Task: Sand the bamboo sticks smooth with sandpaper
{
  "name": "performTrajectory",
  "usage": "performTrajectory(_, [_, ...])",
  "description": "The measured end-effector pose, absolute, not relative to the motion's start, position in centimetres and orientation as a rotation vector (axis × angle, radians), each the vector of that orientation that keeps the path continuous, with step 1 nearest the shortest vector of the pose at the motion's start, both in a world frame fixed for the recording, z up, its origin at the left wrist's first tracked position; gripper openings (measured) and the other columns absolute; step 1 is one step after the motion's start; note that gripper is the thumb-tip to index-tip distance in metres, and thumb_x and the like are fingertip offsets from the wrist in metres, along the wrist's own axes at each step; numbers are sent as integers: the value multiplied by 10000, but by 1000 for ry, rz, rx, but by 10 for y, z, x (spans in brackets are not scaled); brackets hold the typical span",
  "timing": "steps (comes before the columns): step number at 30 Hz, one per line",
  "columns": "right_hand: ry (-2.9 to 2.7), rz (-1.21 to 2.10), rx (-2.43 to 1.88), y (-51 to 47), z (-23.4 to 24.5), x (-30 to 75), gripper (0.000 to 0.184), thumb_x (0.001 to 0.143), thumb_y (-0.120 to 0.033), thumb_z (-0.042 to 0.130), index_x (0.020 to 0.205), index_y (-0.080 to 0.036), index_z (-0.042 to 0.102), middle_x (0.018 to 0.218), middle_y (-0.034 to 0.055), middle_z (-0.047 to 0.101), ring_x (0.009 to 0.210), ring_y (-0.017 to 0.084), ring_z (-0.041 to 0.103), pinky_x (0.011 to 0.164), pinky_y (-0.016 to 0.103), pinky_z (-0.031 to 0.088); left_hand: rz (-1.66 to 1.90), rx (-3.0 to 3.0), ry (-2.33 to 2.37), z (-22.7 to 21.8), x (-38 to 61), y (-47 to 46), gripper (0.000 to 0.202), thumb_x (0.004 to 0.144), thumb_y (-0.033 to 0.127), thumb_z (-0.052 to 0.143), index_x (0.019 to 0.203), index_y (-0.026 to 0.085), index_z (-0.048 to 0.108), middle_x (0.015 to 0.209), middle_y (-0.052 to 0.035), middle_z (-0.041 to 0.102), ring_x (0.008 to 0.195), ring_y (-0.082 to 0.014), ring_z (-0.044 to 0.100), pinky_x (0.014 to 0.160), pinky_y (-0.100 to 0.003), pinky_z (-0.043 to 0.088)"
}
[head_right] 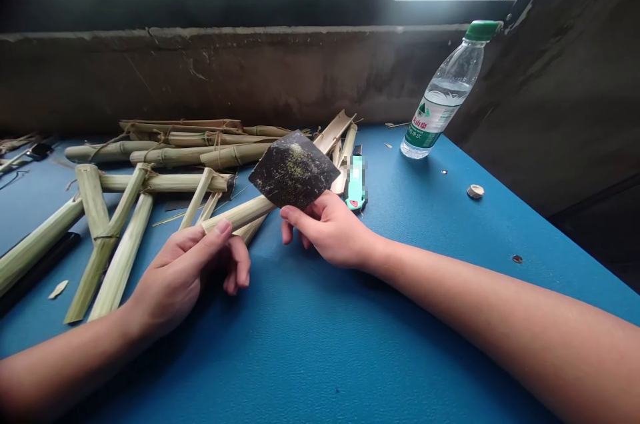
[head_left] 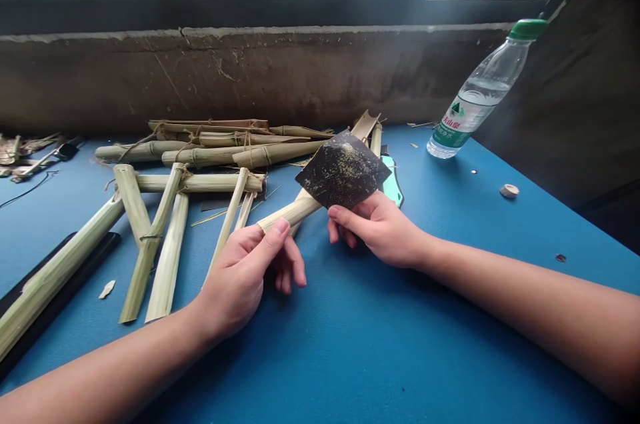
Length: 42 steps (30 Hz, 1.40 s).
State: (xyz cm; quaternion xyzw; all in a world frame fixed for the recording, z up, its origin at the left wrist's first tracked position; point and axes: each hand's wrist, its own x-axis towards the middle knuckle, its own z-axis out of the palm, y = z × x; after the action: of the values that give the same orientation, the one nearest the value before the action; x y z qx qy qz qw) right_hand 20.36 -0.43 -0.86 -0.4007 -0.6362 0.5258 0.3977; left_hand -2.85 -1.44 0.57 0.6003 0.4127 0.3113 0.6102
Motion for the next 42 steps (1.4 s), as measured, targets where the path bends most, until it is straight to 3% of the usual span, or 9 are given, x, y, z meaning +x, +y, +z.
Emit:
performTrajectory(6, [-1623, 1295, -1013, -9, -7, 205, 445, 1032, -509, 622, 750, -166, 655, 678, 10, 649, 556, 106, 494, 557, 272, 406, 720, 1471, 959, 6, -28, -15, 545, 1036, 503, 558, 661, 143, 722, 619, -77, 726, 511, -126, 577, 552, -239, 471])
performTrajectory(10, [-1396, 1072, -1041, -11, -8, 205, 498, 1039, -438, 619, 615, -186, 557, 560, -33, 489, 483, 83, 404, 477, 272, 305, 706, 1485, 948, 6, -28, -15, 537, 1037, 508, 567, 680, 138, 723, 635, -71, 732, 523, -121, 582, 564, -239, 466])
performTrajectory(13, [-1378, 1130, -1024, -7, -10, 206, 516, 1029, -433, 633, 588, -193, 515, 532, -37, 470, 472, 78, 390, 466, 268, 300, 700, 1479, 933, 4, -29, -15, 524, 1040, 507, 568, 692, 143, 713, 646, -62, 738, 530, -118, 580, 566, -237, 466])
performTrajectory(20, [-1380, 1330, -904, -4, -14, 214, 311, 932, -391, 744, 769, -183, 579, 574, -56, 512, 491, 89, 412, 484, 257, 345, 706, 1462, 926, 3, -31, -15, 501, 1043, 504, 574, 702, 157, 689, 657, -45, 743, 541, -114, 583, 581, -239, 469])
performTrajectory(27, [-1579, 1523, -807, -4, -11, 222, 337, 887, -398, 784, 749, -159, 590, 614, -29, 559, 561, 96, 475, 556, 253, 361, 714, 1456, 882, 4, -30, -14, 481, 1037, 564, 559, 789, 166, 668, 645, -32, 737, 535, -125, 583, 561, -244, 479])
performTrajectory(34, [-1651, 1662, -804, -1, -8, 222, 352, 833, -373, 843, 728, -150, 592, 637, -29, 565, 594, 97, 496, 592, 242, 402, 687, 1499, 945, 2, -29, -15, 377, 1029, 520, 608, 873, 178, 642, 654, -4, 742, 528, -115, 580, 546, -234, 458])
performTrajectory(42, [-1476, 1538, -881, -4, -9, 217, 344, 886, -443, 803, 994, -143, 674, 793, -6, 624, 604, 102, 545, 535, 223, 460, 670, 1517, 962, 5, -30, -16, 359, 1040, 506, 590, 885, 187, 645, 641, 1, 737, 534, -123, 581, 562, -243, 464])
